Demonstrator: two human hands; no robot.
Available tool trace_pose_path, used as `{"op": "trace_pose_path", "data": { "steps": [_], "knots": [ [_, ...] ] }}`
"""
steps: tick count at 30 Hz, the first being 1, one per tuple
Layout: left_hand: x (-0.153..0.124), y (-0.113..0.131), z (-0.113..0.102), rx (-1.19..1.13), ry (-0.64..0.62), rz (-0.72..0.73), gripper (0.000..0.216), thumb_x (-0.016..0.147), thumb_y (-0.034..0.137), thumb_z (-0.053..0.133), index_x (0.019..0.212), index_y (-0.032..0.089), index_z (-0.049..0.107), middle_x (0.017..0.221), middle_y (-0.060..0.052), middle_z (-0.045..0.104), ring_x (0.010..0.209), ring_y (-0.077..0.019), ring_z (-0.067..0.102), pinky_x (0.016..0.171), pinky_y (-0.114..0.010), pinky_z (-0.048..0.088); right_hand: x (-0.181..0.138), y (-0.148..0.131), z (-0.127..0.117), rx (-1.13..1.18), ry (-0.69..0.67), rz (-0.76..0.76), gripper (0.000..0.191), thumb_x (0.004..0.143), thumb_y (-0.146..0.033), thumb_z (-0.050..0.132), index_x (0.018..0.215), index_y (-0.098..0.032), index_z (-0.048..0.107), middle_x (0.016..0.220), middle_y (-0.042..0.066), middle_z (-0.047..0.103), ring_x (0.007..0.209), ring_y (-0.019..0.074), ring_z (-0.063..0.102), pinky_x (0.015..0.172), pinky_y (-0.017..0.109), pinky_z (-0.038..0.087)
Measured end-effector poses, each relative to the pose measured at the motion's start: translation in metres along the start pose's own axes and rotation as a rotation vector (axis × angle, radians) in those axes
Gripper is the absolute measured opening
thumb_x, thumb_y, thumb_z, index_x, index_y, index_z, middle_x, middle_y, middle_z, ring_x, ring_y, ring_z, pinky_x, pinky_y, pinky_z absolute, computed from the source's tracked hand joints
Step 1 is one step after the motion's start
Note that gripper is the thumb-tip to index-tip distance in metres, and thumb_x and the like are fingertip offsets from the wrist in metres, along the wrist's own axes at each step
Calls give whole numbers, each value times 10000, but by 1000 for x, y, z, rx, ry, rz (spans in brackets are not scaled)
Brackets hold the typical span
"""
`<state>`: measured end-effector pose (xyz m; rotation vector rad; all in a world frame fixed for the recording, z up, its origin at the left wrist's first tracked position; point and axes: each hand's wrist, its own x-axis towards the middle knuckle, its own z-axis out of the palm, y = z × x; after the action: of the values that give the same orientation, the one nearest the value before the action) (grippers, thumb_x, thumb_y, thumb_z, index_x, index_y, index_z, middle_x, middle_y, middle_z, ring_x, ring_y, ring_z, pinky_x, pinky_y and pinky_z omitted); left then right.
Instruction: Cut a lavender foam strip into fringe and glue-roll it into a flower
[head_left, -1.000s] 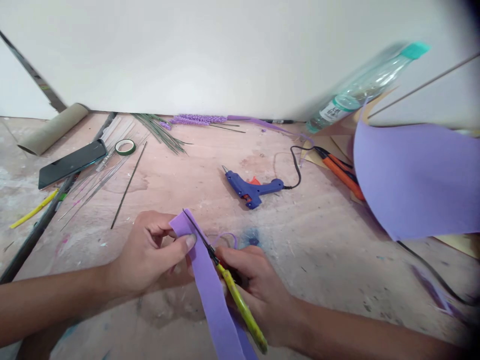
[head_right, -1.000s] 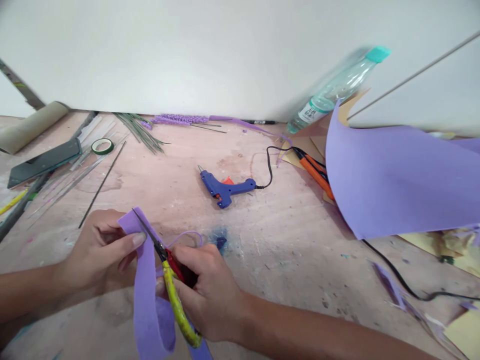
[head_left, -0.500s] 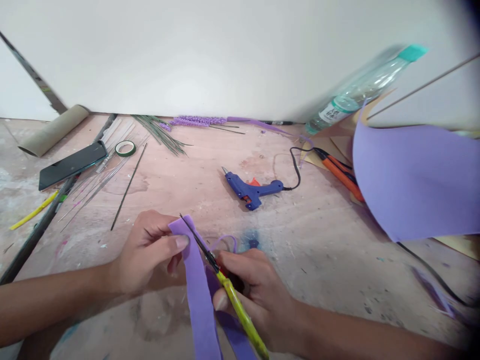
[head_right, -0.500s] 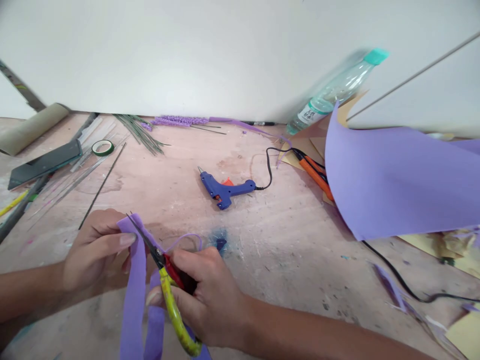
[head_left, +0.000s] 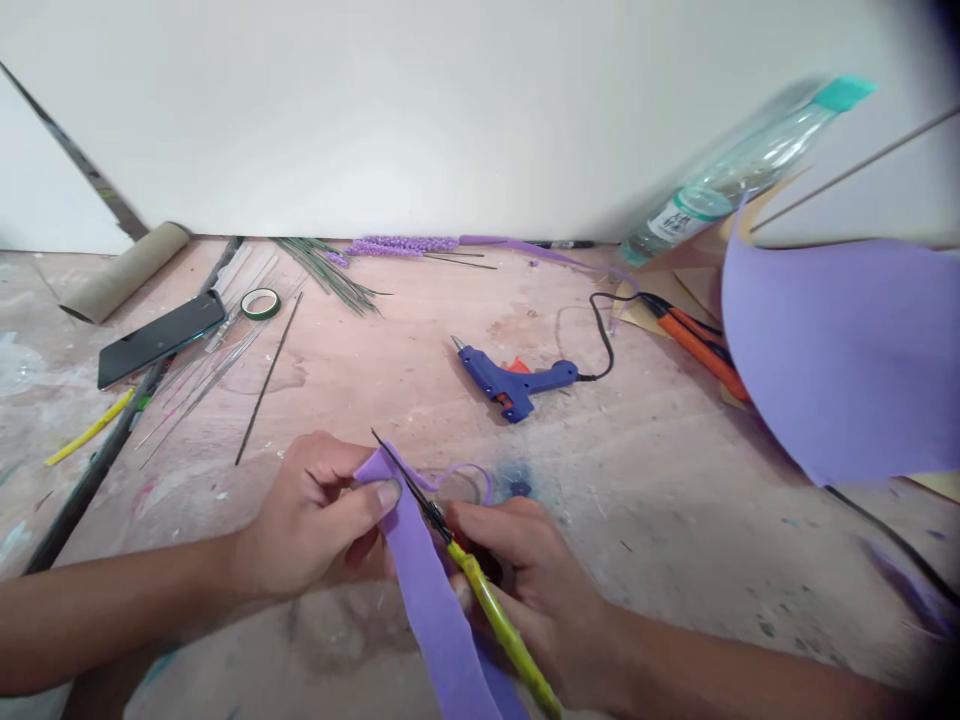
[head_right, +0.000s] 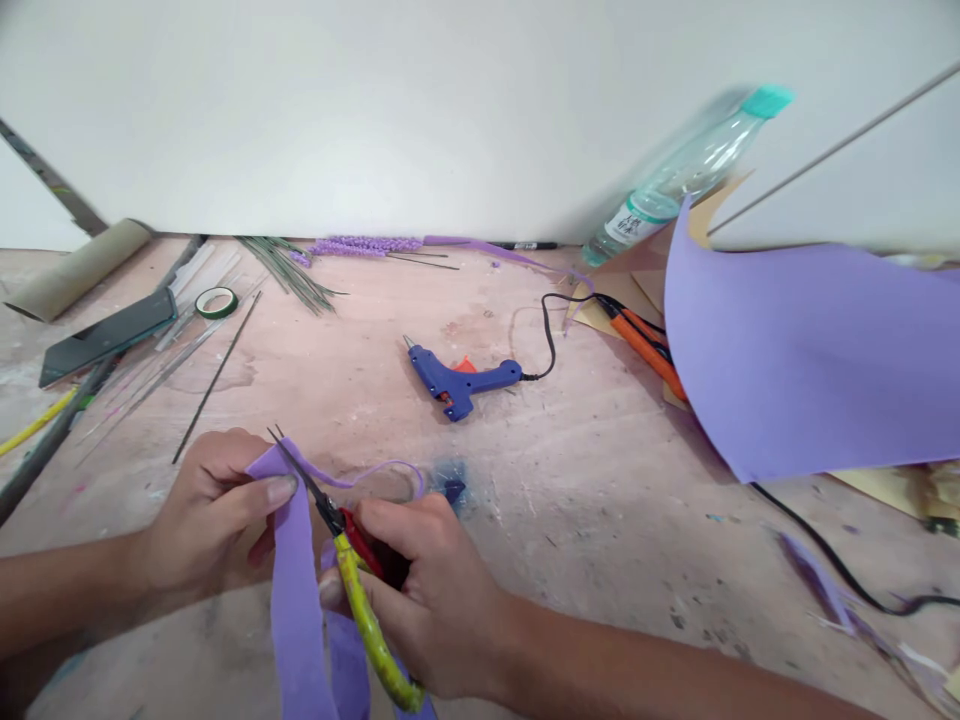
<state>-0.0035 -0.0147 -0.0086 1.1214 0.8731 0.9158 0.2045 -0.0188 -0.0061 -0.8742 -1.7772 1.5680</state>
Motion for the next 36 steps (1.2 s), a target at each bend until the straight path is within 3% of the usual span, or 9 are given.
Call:
{"op": "trace_pose_path", "data": {
  "steps": [5,9,18,25,31,36],
  "knots": [
    [1,2,0,-39,-32,-57,506,901,455,702,538,122,588,426,-11,514,378,-79,412,370,-179,276,2,-2,-1,56,-4,-7,611,898,-675,635,618,-202,367,559,-60,288,527,80,255,454,245,198],
    [2,5,2,-92,-45,-90,515,895,502,706,568,113,622,444,-17,527,381,-77,405,367,-178,274,1,-4,-2,24,-20,21,590,911,-651,631,617,-204,385,551,-45,360,519,84,296,457,248,235],
    [3,3,1,-159,-128,-116,501,888,501,722,583,114,634,460,-17,546,386,-64,388,374,-166,267,4,-3,-1,10,6,26,620,905,-661,640,598,-192,376,549,-75,251,516,65,219,446,234,189],
    [4,3,0,-199,-158,-117,516,915,462,704,542,119,604,446,-18,548,384,-68,414,396,-189,235,2,0,-3,11,-10,34,677,859,-808,564,631,-212,337,573,-64,282,533,80,242,456,263,184],
    [4,1,0,-227,-155,-147,447,908,463,714,633,113,682,504,-41,619,392,-82,439,387,-198,222,3,-4,-3,-2,-10,46,649,874,-772,576,635,-209,360,579,-58,309,535,84,259,473,267,201],
    [4,4,4,-271,-162,-189,452,905,474,711,631,116,677,498,-27,595,400,-74,433,395,-184,233,2,-2,-1,-32,-5,36,636,903,-767,532,642,-213,358,582,-52,314,530,86,277,450,255,217]
  ]
}}
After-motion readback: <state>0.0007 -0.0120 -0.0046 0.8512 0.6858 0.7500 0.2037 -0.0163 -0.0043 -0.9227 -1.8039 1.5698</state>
